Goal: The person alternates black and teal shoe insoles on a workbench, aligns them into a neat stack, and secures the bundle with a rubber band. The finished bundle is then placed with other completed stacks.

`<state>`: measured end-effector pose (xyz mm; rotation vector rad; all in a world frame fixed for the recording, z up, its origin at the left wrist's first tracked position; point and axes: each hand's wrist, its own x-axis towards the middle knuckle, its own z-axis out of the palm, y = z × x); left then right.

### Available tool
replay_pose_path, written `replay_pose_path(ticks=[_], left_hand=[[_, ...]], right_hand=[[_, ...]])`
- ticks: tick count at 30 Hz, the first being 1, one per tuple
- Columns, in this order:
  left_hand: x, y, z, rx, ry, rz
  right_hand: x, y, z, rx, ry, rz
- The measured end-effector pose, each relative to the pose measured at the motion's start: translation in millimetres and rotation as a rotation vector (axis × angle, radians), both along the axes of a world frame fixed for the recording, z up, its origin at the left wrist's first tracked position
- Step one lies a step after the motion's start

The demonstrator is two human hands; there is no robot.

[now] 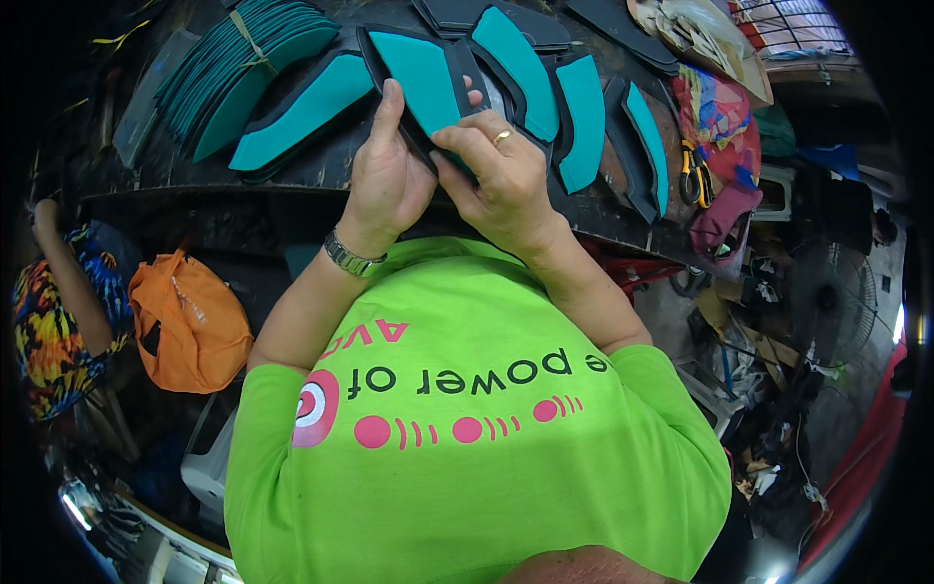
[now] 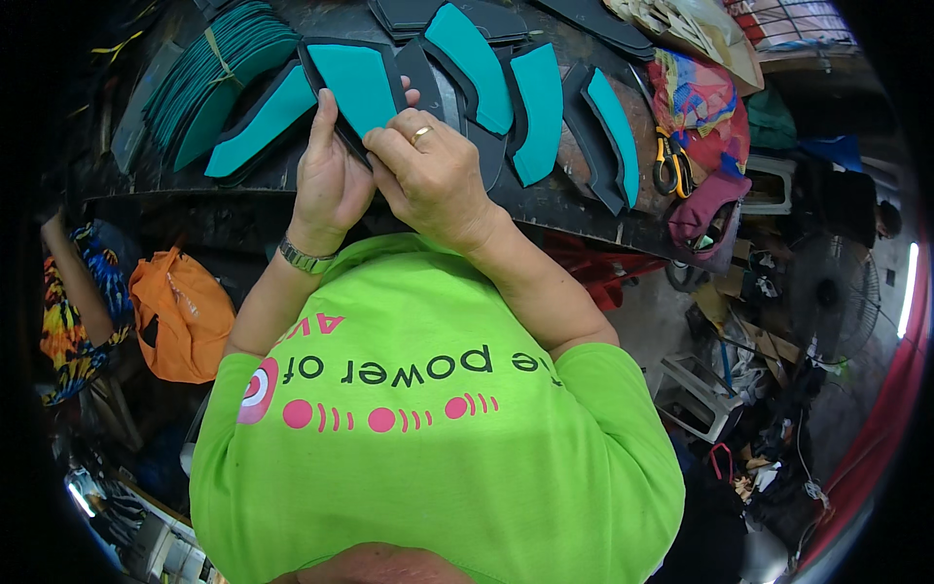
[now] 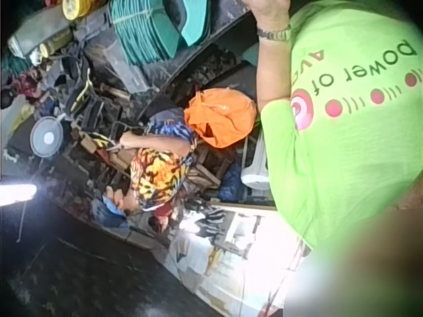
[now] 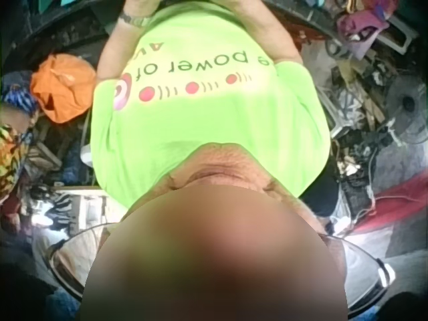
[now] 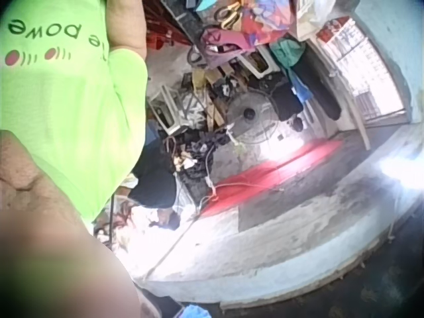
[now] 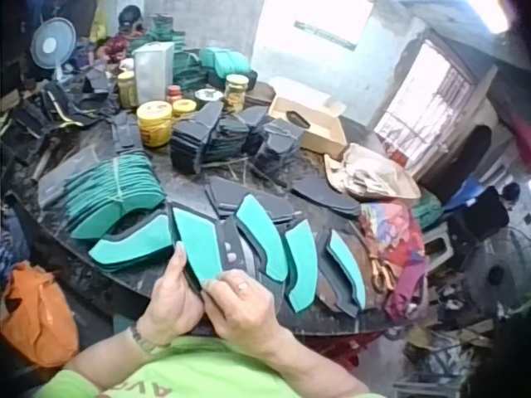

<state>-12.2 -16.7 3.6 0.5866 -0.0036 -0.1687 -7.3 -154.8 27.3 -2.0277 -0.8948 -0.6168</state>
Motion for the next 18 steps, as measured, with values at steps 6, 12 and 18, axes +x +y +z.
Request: replay_pose_path(ticks=[6, 12, 18], left_hand=[[-1.0, 0.9, 4.0, -0.024, 0.083, 0.060], [-1.8, -11.2, 12.1, 0.119, -0.003, 0.104], [-8.0, -14.0, 15.9, 0.465, -0.156, 0.016]], right_hand=[[3.7, -13.6, 6.2, -0.007, 0.112, -0.053], [-3.8, -12.9, 11.7, 0.066, 0.433, 0.049], [9.9, -39.1, 25.3, 0.492, 0.786, 0.106]])
